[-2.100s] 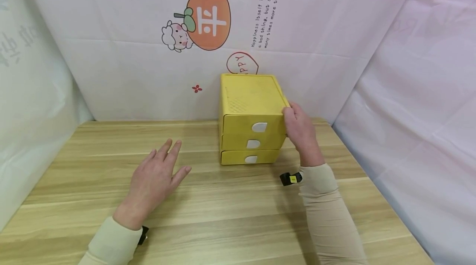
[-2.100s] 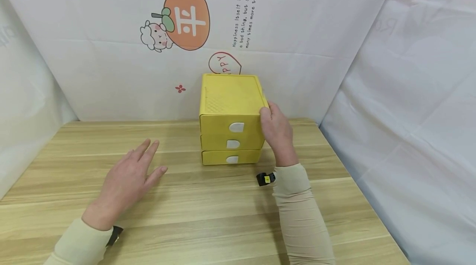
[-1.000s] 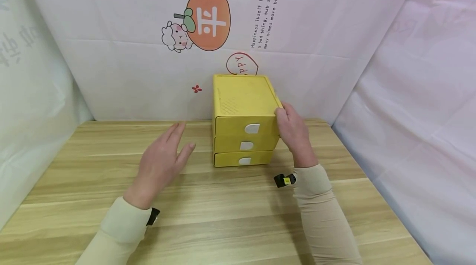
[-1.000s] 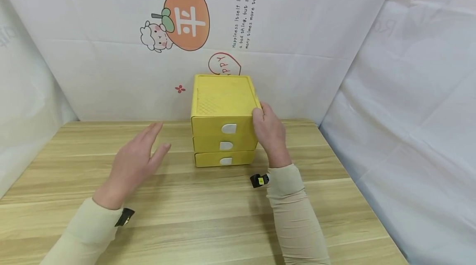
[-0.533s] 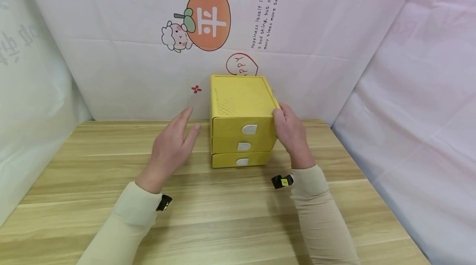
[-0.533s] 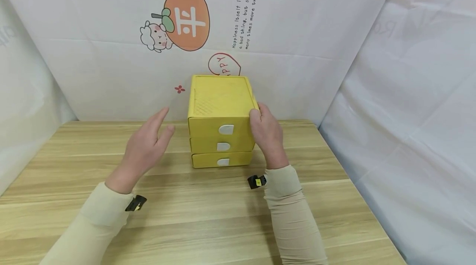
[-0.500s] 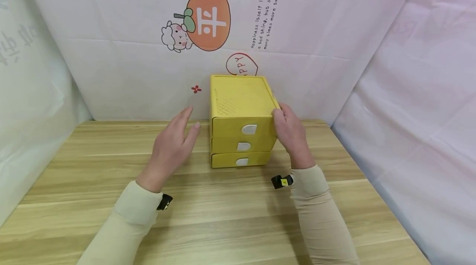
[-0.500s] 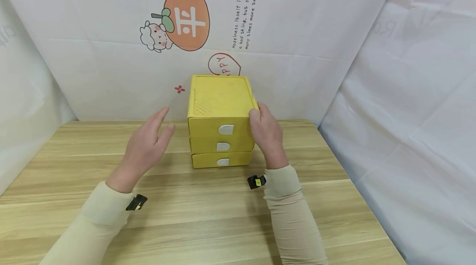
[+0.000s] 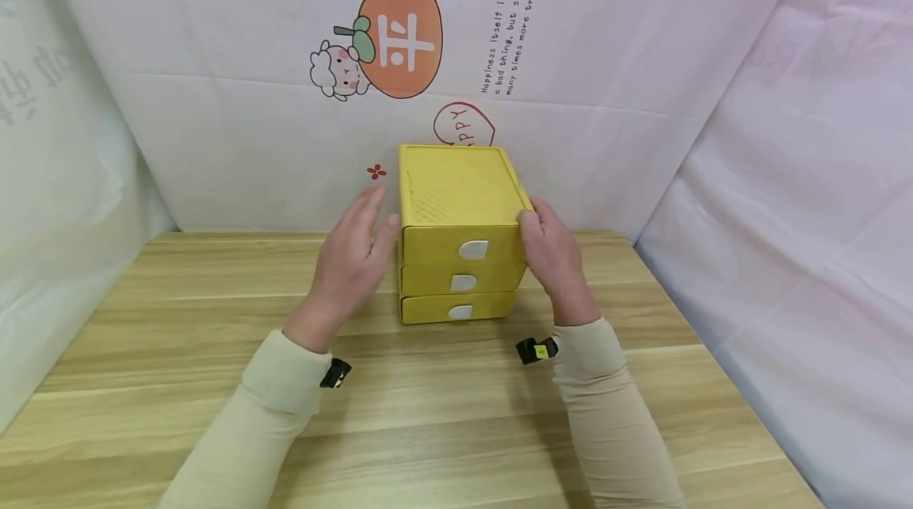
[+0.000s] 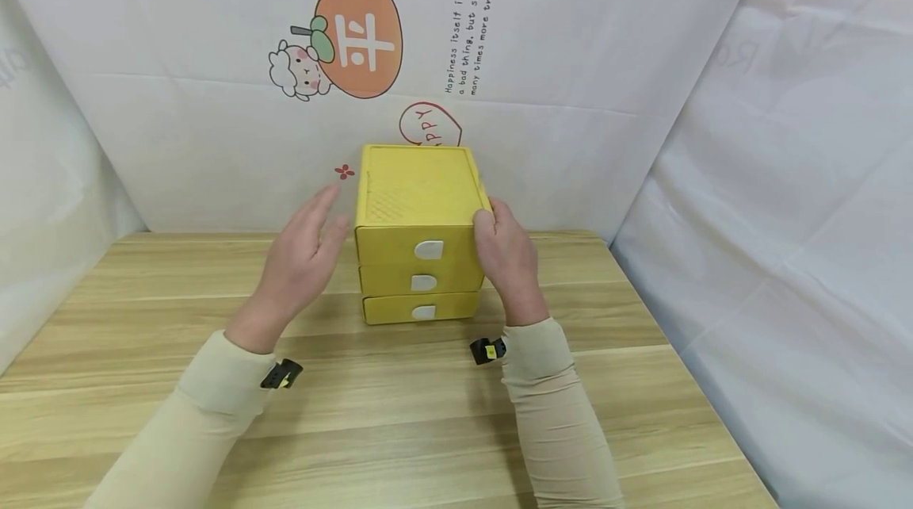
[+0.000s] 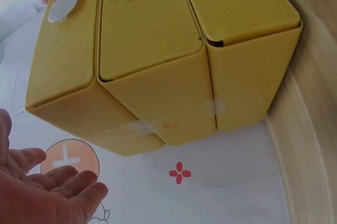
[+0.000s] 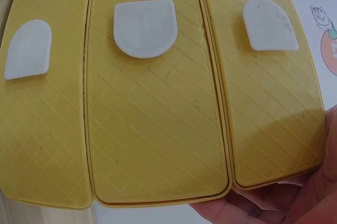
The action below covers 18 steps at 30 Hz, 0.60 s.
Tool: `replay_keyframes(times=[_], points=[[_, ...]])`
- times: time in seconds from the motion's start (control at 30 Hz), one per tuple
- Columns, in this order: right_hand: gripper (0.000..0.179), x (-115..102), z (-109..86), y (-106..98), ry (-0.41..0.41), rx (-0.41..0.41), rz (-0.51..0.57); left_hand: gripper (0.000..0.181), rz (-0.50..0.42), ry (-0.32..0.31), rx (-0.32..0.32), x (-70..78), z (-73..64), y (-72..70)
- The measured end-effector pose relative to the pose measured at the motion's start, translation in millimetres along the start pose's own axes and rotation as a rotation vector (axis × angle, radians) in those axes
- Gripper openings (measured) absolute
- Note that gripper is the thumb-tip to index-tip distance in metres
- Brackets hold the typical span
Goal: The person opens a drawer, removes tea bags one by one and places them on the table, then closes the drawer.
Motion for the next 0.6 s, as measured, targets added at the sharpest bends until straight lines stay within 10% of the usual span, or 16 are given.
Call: replay_keyframes(times=[0.6], points=[[0.061,-4.8,-1.4,6.7,-0.01,-0.006,-0.002,0.057,-0.023,-0.04,-0.043,-3.4,2.8,18.0]])
Point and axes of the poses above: each hand's wrist, its own z-axis towards the middle knuckle, its own y-axis out of the palm, x = y × z, the point moved 9 cm from there along z, towards the middle knuckle, and after that the axes turned 5 degrees about -z, right-handed, at the moved point
